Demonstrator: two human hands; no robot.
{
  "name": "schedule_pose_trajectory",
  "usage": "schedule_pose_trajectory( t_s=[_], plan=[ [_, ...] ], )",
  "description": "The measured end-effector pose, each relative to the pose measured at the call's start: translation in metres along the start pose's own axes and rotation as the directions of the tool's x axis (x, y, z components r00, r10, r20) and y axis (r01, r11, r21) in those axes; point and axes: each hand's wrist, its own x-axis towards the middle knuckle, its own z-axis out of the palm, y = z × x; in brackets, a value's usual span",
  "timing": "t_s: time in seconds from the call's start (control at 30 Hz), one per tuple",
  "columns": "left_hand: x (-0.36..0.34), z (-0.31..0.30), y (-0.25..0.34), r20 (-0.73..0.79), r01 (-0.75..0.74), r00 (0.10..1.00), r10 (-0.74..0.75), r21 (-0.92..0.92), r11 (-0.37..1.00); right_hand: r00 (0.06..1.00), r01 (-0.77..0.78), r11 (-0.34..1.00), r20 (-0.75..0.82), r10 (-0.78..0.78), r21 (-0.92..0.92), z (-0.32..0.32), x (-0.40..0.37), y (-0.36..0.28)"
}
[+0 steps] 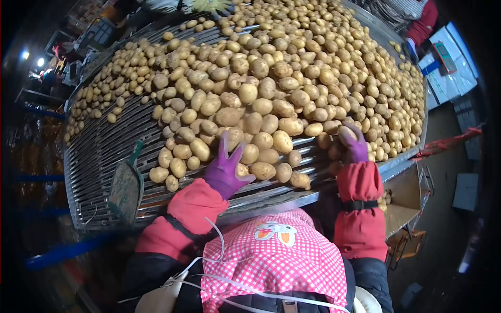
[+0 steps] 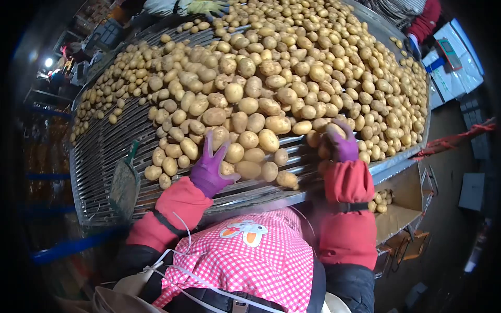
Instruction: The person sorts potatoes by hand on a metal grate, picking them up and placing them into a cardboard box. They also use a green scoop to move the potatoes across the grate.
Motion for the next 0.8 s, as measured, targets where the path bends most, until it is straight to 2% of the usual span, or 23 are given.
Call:
schedule_pose_trajectory(
  t_s=[0.07, 0.13, 0.2, 0.23, 0.27, 0.3, 0.33, 0.37, 0.43, 0.47, 0.5, 0.53, 0.57, 0.6, 0.63, 0.7, 0.73, 0.8],
  plan=[
    [0.012, -0.001, 0.006, 0.034, -0.077, 0.997, 0.076, 0.029, 0.997, 0.998, 0.041, 0.973, -0.061, -0.028, 0.229, -0.037, -0.004, 0.003],
    [0.021, 0.007, 0.008, 0.040, -0.102, 0.994, 0.099, 0.069, 0.992, 0.989, 0.127, 0.932, -0.116, -0.093, 0.338, -0.091, -0.029, 0.007],
    [0.027, 0.019, 0.008, 0.008, -0.141, 0.990, 0.140, 0.074, 0.987, 0.927, 0.160, 0.964, -0.367, -0.072, 0.215, -0.146, -0.069, 0.013],
    [0.029, 0.020, 0.013, 0.033, -0.110, 0.993, 0.110, -0.004, 0.994, 0.884, 0.177, 0.976, -0.456, -0.103, 0.125, -0.187, -0.077, 0.029],
    [0.031, 0.023, 0.016, 0.063, -0.112, 0.992, 0.114, -0.033, 0.993, 0.834, 0.200, 0.977, -0.512, -0.207, -0.069, -0.232, -0.075, 0.053],
    [0.032, 0.027, 0.018, 0.095, -0.109, 0.989, 0.115, -0.063, 0.992, 0.772, 0.228, 0.895, -0.489, -0.406, -0.382, -0.275, -0.069, 0.078],
    [0.034, 0.031, 0.021, 0.124, -0.104, 0.986, 0.115, -0.090, 0.991, 0.695, 0.248, 0.769, -0.444, -0.565, -0.590, -0.287, -0.070, 0.090],
    [0.039, 0.029, 0.026, 0.155, -0.148, 0.973, 0.169, -0.137, 0.979, 0.607, 0.320, 0.767, -0.501, -0.617, -0.556, -0.246, -0.083, 0.079],
    [0.044, 0.032, 0.035, 0.261, -0.112, 0.949, 0.176, -0.242, 0.964, 0.724, 0.251, 0.631, -0.290, -0.625, -0.734, -0.152, -0.076, 0.051],
    [0.047, 0.031, 0.039, 0.301, -0.093, 0.936, 0.185, -0.294, 0.951, 0.715, 0.492, 0.482, 0.021, -0.698, -0.725, -0.099, -0.067, 0.043],
    [0.045, 0.026, 0.044, 0.267, -0.091, 0.946, 0.185, -0.330, 0.940, 0.746, 0.546, 0.438, 0.178, -0.641, -0.714, -0.045, -0.069, 0.029],
    [0.041, 0.028, 0.038, 0.209, -0.108, 0.959, 0.193, -0.361, 0.926, 0.626, 0.695, 0.122, 0.513, -0.587, -0.708, -0.021, -0.048, 0.024],
    [0.035, 0.032, 0.028, 0.155, -0.121, 0.968, 0.195, -0.391, 0.912, 0.775, 0.570, 0.032, 0.524, -0.353, -0.821, 0.017, -0.042, 0.015],
    [0.029, 0.032, 0.019, 0.104, -0.133, 0.976, 0.193, -0.421, 0.897, 0.883, 0.448, -0.099, 0.457, -0.103, -0.888, 0.051, -0.042, 0.005],
    [0.024, 0.007, 0.021, 0.155, -0.108, 0.977, 0.145, -0.224, 0.969, 0.905, 0.418, -0.134, 0.424, -0.019, -0.898, 0.073, -0.041, -0.009],
    [0.012, 0.000, 0.005, 0.176, -0.079, 0.977, 0.119, -0.221, 0.972, 0.935, 0.351, -0.213, 0.328, 0.136, -0.912, 0.095, -0.042, -0.031],
    [0.005, -0.001, 0.001, 0.190, -0.063, 0.976, 0.107, -0.223, 0.973, 0.899, 0.438, 0.021, 0.438, 0.006, -0.899, 0.080, -0.032, -0.014],
    [-0.003, -0.004, -0.005, 0.265, -0.084, 0.959, 0.105, -0.088, 0.993, 0.783, 0.622, 0.422, 0.535, -0.317, -0.660, 0.028, 0.000, 0.034]
  ],
)
